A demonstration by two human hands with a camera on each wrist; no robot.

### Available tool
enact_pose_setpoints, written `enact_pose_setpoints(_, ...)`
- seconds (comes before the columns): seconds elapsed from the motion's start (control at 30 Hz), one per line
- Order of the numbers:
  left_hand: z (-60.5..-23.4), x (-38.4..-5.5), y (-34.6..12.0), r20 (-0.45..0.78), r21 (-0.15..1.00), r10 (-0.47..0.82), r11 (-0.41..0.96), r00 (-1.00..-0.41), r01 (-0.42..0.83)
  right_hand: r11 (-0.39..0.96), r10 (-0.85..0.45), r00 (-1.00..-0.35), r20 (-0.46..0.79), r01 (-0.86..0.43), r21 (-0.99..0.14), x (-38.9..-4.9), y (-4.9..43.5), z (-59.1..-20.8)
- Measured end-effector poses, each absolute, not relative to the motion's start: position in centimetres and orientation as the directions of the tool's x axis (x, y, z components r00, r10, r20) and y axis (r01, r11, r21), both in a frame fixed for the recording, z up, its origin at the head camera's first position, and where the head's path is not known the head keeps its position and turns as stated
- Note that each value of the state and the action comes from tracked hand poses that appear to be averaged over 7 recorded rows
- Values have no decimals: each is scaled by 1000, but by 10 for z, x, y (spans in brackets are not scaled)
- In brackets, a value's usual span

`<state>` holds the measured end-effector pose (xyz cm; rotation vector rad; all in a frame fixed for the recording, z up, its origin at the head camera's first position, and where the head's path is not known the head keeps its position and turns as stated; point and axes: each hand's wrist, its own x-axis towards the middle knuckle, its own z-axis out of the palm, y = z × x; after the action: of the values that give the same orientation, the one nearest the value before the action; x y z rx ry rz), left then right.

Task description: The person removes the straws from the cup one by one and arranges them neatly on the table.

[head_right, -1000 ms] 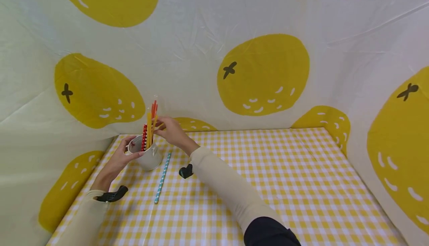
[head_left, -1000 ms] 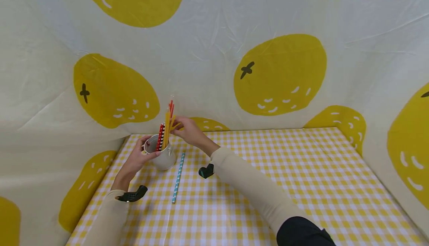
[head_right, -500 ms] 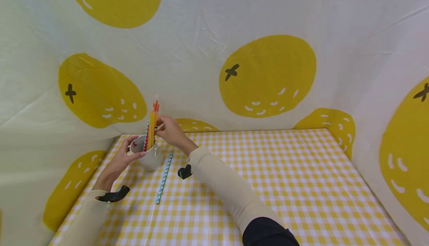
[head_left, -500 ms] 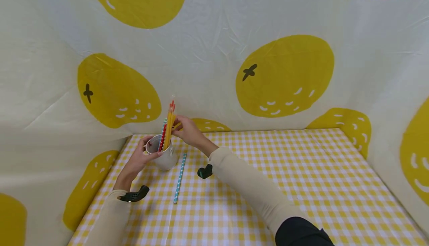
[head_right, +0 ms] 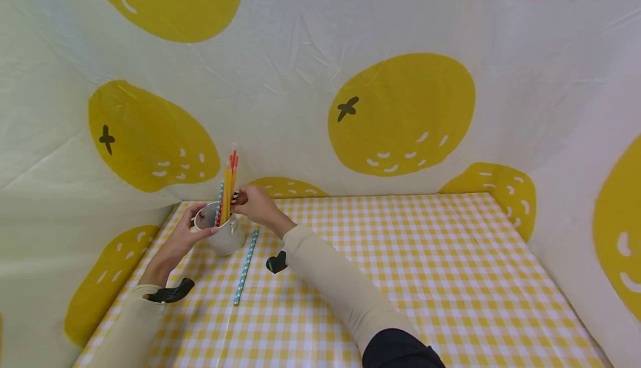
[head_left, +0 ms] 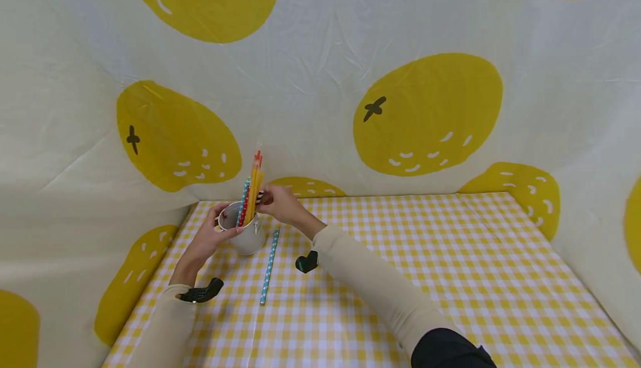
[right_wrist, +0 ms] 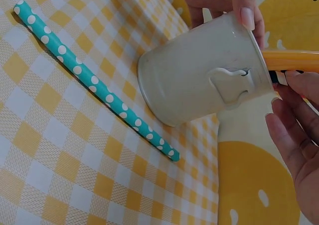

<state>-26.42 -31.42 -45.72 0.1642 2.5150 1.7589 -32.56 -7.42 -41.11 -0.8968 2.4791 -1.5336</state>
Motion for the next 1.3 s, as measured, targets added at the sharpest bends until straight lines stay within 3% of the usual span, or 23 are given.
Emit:
enact_pose_setpoints(0.27,-458,-265,-315,0,937,127,348,-992,45,310,-544,-808,228,-446,-840,-325,-69,-411)
enact_pose_setpoints(0.97,-457,-265,-315,-7,924,100,380,-995,32,174,-416,-836,359,-460,-871,-322,-43,-383)
enact_pose_setpoints(1.3,-458,-267,-317,-7,928,107,372,-994,34,34,-355,-840,411,-451,-892,-322,-34,-370)
